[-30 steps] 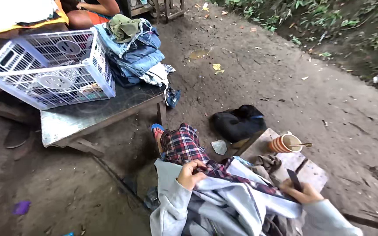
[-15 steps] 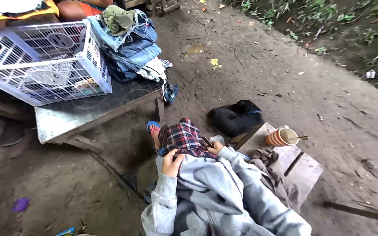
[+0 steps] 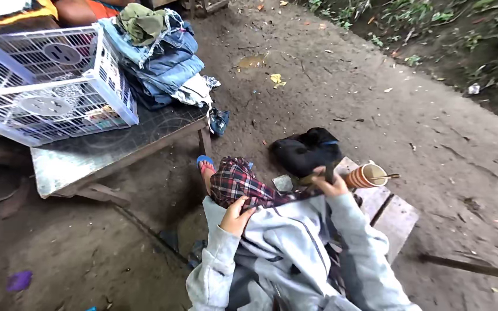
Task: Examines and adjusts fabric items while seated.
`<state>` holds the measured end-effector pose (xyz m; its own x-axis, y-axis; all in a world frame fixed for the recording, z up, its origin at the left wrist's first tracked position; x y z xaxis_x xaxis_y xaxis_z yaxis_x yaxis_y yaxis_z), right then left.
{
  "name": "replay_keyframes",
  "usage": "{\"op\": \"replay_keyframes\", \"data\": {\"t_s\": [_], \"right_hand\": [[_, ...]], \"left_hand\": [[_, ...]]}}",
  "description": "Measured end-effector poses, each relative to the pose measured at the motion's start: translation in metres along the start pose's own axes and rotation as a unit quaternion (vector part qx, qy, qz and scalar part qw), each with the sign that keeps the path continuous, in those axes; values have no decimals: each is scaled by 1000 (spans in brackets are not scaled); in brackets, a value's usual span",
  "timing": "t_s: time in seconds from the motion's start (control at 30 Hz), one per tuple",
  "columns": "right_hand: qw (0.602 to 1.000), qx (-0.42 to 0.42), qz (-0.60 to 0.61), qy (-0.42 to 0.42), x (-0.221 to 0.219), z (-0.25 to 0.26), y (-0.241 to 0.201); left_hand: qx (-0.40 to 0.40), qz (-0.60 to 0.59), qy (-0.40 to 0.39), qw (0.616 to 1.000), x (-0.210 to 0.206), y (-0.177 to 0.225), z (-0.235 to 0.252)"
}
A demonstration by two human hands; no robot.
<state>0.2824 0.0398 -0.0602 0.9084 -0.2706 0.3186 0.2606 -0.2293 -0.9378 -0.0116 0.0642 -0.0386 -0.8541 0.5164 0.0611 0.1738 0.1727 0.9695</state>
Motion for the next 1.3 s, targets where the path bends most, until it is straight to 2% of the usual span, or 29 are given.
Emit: {"op": "replay_keyframes", "data": {"t_s": [0.07,0.17,0.23,0.3,0.33,0.37,0.4,0.43,0.5,0.53,0.67,0.73,0.8,0.87,0.93,1.0,1.07,1.17,1.23,1.3], "right_hand": [[997,11,-74,28,2,26,-20],[967,-28,-237,-88,-14,33,-49],[961,45,-226,-151,-30,7,-74],[933,160,-149,-287,-57,-38,-85],[895,185,-117,-388,-76,-61,-85],[853,157,-95,-489,-99,-80,-83],[822,103,-84,-554,-121,-95,-78],[822,52,-61,-564,-141,-104,-67],[845,-36,-11,-533,-166,-108,-54],[849,-47,-2,-527,-172,-107,-53],[865,13,4,-502,-177,-105,-53],[860,1,23,-509,-172,-104,-52],[853,-9,30,-520,-161,-101,-52],[865,43,1,-500,-143,-95,-58],[899,107,-45,-423,-124,-85,-65],[942,144,-90,-290,-114,-69,-75],[954,176,-132,-203,-112,-53,-87],[954,220,-127,-159,-128,-36,-91],[955,213,-120,-165,-145,-31,-82],[959,166,-137,-183,-158,-28,-69]], "left_hand": [[-15,-5,27,1000,5,-4,-3],[-8,-11,41,999,9,-10,-4],[10,-16,46,999,12,-11,-5],[30,-22,56,998,15,-14,-5],[38,-26,62,997,17,-15,-4],[40,-26,62,997,20,-16,-2],[39,-22,56,997,23,-16,-1],[35,-15,44,998,28,-17,1],[33,-11,24,999,38,-15,2],[39,-24,25,999,44,-12,2],[67,-89,60,992,44,-2,0],[87,-119,104,984,29,-2,0],[76,-128,148,978,18,-8,1],[47,-122,181,975,16,-12,0],[22,-116,193,974,17,-13,-1],[0,-105,193,976,21,-10,-1],[-14,-94,184,978,19,-7,0],[-20,-93,182,979,12,-5,1],[-17,-84,197,977,13,-8,0],[5,-53,218,975,19,-13,0]]}}
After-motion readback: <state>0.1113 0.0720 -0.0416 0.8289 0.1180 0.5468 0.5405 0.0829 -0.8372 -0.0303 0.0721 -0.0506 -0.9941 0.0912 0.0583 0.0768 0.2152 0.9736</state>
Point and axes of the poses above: each hand's wrist, its own z-axis towards the middle knuckle, its own x-axis out of the back of the hand, y = z × x, the point moved 5 cm from there along z, towards the middle knuckle, and after that the axes turned 3 degrees about -y, right-handed, at the moved point
